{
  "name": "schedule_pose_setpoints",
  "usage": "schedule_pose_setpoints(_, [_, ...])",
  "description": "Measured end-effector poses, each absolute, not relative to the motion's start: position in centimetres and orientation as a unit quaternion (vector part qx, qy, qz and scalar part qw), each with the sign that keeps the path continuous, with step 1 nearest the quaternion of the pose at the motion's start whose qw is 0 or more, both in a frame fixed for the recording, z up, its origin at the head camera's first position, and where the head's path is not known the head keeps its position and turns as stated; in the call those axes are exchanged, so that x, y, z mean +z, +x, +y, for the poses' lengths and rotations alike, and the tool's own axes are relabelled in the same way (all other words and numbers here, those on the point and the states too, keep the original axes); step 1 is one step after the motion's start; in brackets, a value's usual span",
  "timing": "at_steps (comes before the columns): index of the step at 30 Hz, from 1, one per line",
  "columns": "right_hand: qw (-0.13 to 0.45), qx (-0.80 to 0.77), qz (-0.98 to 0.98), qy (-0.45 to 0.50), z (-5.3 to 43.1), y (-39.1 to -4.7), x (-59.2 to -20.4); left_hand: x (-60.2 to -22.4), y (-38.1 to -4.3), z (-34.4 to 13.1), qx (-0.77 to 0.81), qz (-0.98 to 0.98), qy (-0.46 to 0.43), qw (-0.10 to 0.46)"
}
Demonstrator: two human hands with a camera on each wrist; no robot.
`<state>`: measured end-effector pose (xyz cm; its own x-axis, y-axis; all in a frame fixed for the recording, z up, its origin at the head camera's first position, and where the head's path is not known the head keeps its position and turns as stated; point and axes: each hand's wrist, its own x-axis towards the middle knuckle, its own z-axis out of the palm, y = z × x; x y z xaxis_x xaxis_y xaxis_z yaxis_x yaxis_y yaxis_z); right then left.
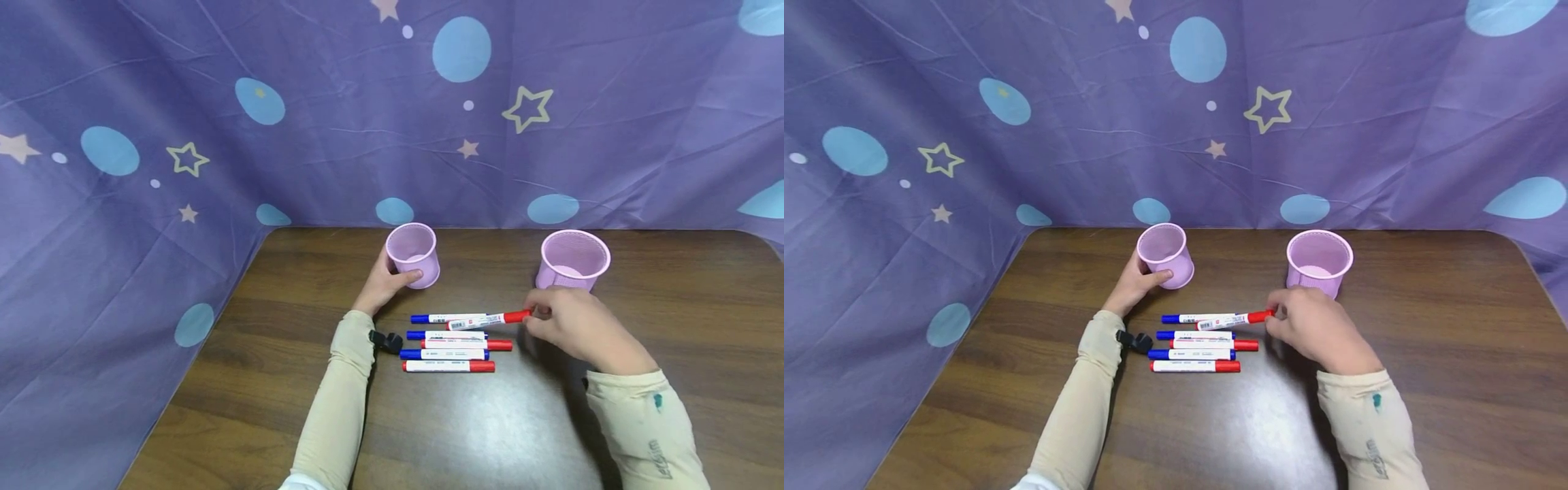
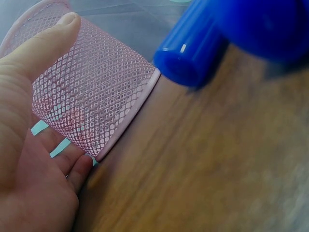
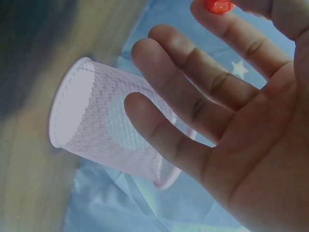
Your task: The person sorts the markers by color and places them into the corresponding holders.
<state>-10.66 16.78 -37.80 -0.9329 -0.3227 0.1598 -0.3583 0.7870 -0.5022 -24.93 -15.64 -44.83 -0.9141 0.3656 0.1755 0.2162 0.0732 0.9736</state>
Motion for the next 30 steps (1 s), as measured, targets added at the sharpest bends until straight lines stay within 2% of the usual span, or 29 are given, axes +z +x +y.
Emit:
schedule_pose_setpoints(6, [0.076,0.279,-0.942,0.172,17.1,-10.0,-36.3,-46.6,-26.0,-16.0,0.645,0.737,0.198,0.041])
schedule_pose_setpoints(14, [0.192,0.275,-0.928,0.163,17.1,-9.4,-35.3,-46.5,-26.0,-15.9,0.637,0.746,0.189,0.036])
schedule_pose_setpoints(19, [0.236,0.285,-0.915,0.161,16.6,-9.6,-35.8,-46.3,-25.8,-16.0,0.630,0.755,0.177,0.050])
schedule_pose_setpoints(24, [0.258,0.301,-0.905,0.154,15.8,-10.0,-36.6,-44.3,-24.4,-15.9,0.634,0.749,0.182,0.065])
schedule_pose_setpoints(30, [0.250,0.314,-0.905,0.142,15.3,-10.4,-37.1,-44.4,-24.3,-15.8,0.648,0.734,0.193,0.065])
